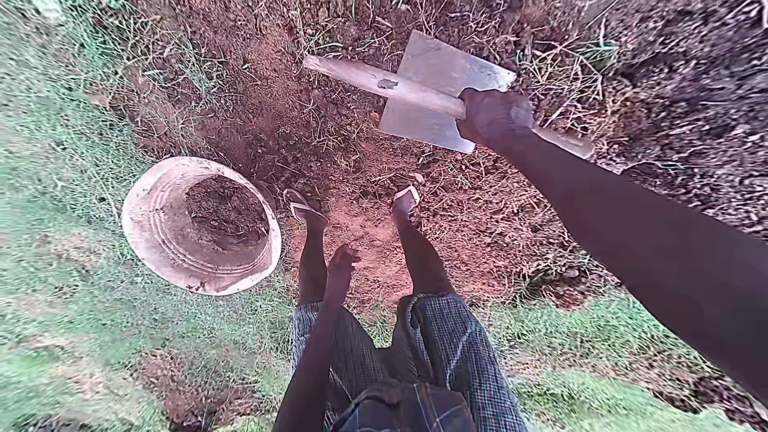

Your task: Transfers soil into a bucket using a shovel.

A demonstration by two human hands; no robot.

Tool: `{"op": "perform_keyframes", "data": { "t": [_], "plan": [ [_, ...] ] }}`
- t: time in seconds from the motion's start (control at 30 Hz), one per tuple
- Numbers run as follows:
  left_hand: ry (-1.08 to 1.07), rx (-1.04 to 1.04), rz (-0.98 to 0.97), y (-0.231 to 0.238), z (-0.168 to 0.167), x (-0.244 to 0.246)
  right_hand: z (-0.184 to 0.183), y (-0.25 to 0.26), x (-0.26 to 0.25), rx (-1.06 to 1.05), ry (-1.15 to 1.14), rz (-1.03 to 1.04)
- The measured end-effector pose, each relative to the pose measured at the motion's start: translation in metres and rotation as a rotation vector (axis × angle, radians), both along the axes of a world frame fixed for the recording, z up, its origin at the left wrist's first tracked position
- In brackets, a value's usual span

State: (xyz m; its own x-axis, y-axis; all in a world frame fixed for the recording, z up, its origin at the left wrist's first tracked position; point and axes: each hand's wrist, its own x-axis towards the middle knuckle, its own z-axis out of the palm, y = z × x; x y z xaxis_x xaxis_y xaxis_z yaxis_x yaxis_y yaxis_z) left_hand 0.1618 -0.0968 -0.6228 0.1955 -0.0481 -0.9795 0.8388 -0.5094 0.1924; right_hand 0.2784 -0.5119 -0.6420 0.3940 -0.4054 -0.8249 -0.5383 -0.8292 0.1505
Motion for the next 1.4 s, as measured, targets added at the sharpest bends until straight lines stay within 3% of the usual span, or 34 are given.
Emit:
{"op": "perform_keyframes", "data": {
  "t": [0.37,0.53,0.63,0.8,1.0,1.2,1.4],
  "plan": [
    [0.193,-0.059,0.023,-0.089,0.051,-0.125,-0.001,-0.004,-0.003,0.049,-0.007,0.01],
    [0.209,-0.197,-0.084,-0.104,0.055,-0.121,-0.002,-0.004,-0.007,0.027,-0.016,0.018],
    [0.191,-0.114,0.085,-0.099,0.047,-0.11,-0.003,-0.003,-0.005,0.02,-0.022,0.037],
    [0.145,-0.115,0.164,-0.063,0.037,-0.091,-0.005,-0.001,-0.007,-0.033,-0.016,0.045],
    [0.074,-0.027,0.224,0.024,0.038,-0.085,-0.005,0.003,-0.007,-0.094,-0.032,0.04],
    [-0.121,0.132,0.474,0.106,0.05,-0.09,-0.002,0.01,-0.003,-0.128,-0.002,0.027],
    [-0.204,0.158,0.465,0.125,0.078,-0.108,-0.004,0.008,-0.005,-0.147,-0.002,0.042]
  ]
}}
